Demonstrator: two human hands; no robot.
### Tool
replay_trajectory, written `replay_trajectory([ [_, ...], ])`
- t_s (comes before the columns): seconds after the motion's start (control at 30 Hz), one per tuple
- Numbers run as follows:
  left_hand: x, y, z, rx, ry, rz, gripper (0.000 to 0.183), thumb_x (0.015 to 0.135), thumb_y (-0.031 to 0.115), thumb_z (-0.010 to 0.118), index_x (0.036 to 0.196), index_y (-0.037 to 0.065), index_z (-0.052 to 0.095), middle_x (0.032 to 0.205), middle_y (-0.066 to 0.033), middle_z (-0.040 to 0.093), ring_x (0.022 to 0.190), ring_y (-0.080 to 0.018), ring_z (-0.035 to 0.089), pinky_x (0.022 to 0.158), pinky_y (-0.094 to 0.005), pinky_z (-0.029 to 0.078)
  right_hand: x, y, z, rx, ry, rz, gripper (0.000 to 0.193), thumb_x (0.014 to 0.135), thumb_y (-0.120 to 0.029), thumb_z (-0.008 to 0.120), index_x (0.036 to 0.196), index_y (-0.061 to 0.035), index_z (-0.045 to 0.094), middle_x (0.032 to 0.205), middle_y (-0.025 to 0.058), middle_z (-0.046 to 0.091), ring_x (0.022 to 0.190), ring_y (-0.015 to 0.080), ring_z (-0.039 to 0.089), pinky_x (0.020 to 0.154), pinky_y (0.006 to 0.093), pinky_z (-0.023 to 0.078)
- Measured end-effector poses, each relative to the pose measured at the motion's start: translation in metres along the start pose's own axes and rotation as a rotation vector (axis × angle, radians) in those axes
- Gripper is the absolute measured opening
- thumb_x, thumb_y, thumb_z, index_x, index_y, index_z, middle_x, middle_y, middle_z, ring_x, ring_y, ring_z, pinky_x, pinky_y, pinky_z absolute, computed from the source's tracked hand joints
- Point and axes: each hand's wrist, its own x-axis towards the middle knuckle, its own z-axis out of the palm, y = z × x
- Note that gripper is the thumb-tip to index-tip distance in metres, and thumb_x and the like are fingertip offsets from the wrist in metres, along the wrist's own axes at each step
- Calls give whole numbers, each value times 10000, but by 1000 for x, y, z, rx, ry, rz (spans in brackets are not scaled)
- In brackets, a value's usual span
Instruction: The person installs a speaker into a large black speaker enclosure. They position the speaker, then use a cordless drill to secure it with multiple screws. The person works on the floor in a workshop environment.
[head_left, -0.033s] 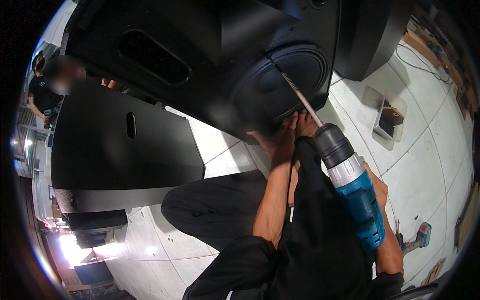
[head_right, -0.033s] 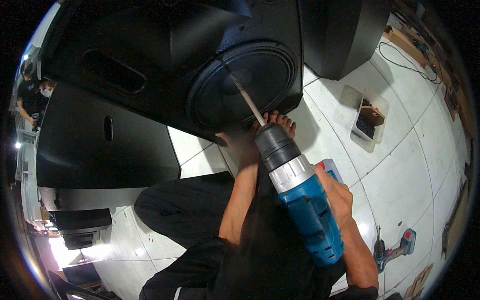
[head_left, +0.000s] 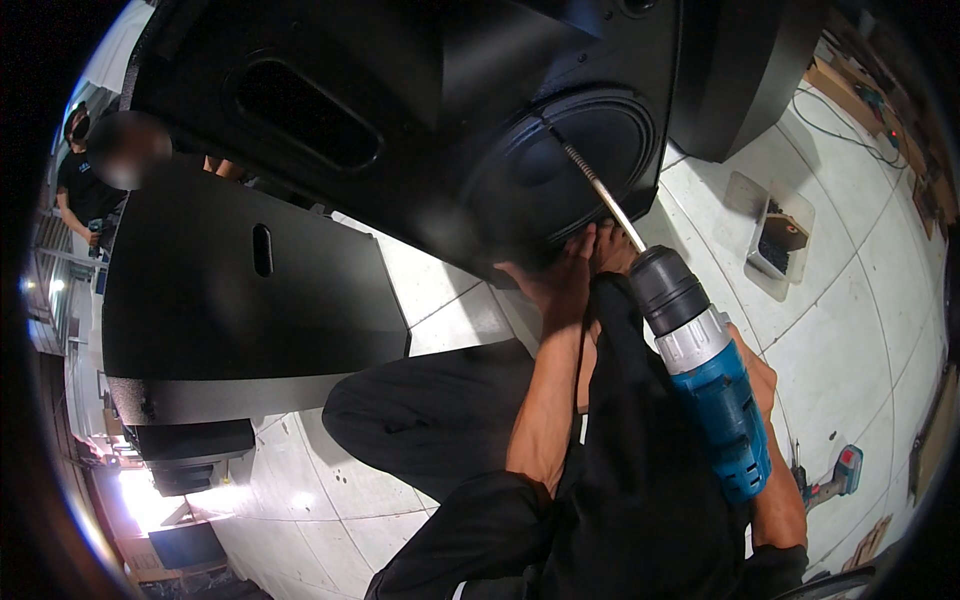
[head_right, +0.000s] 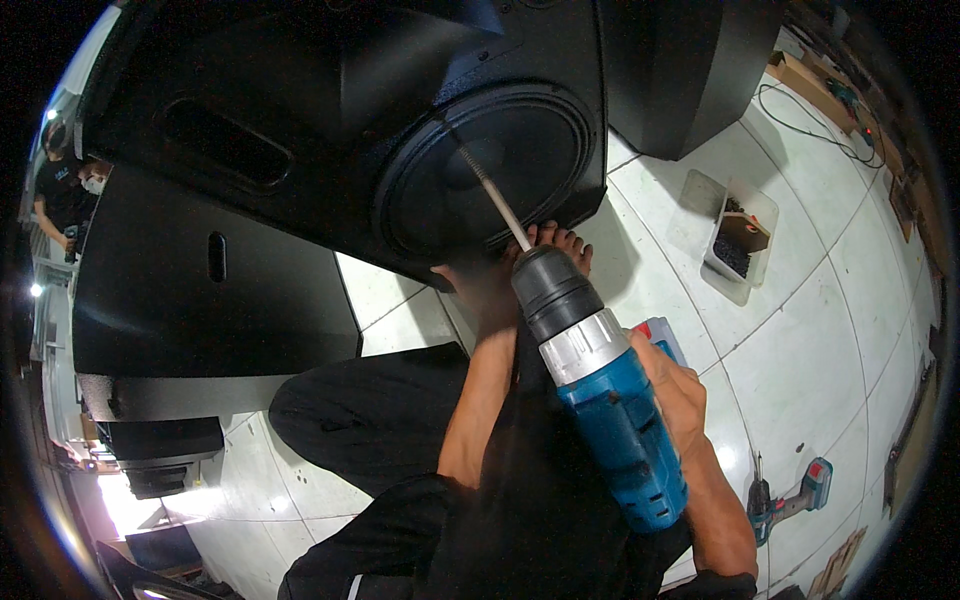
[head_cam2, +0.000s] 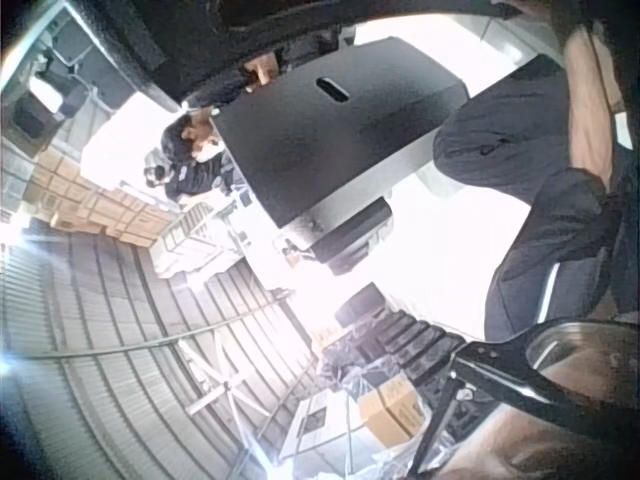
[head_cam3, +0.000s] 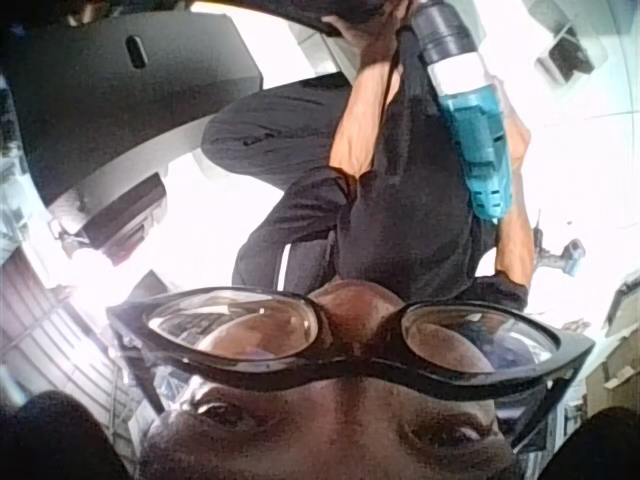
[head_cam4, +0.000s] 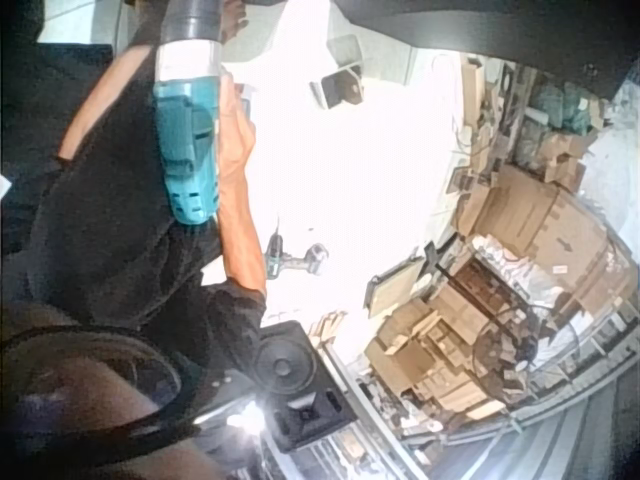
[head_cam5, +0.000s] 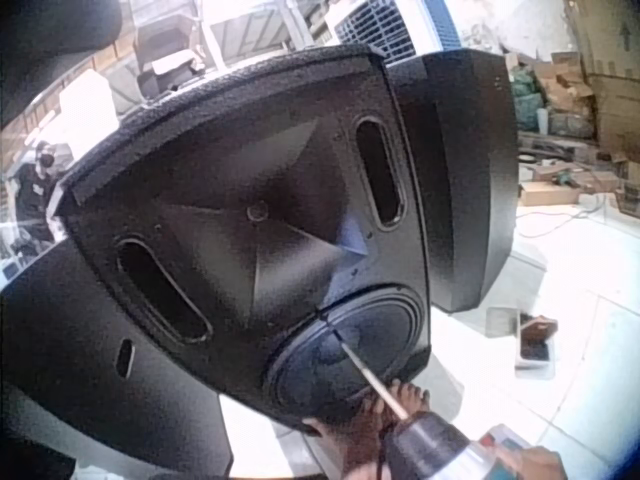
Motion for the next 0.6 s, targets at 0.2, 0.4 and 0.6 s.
replay_trajectory([
  [0.2, 4, 18, 3, 28, -9, 39, 1271, 628, 810, 648, 1522, 122, 63, 1551, -217, 55, 1436, -414, 96, 1192, -522, 154, 12, 4, 13, 99, 8, -14, 539, 827, -47, 690, 1332, 17, 511, 1120, 235, 654, 962, 317, 687, 836, 378, 543],
  [0.4, 8, 0, 2, 1, -6, -3, 1275, 626, 810, 650, 1522, 120, 60, 1550, -219, 55, 1435, -416, 98, 1192, -520, 155, 5, 3, 4, 136, 14, 43, 545, 827, -52, 693, 1337, 2, 509, 1126, 217, 656, 964, 308, 687, 843, 387, 545],
  [0.6, 6, 4, 3, 13, -8, 4, 1279, 625, 810, 652, 1521, 118, 57, 1549, -220, 56, 1434, -418, 101, 1192, -519, 156, 5, 7, 7, 187, -2, 53, 549, 836, -47, 686, 1351, -5, 501, 1148, 218, 649, 984, 310, 680, 863, 386, 538],
])
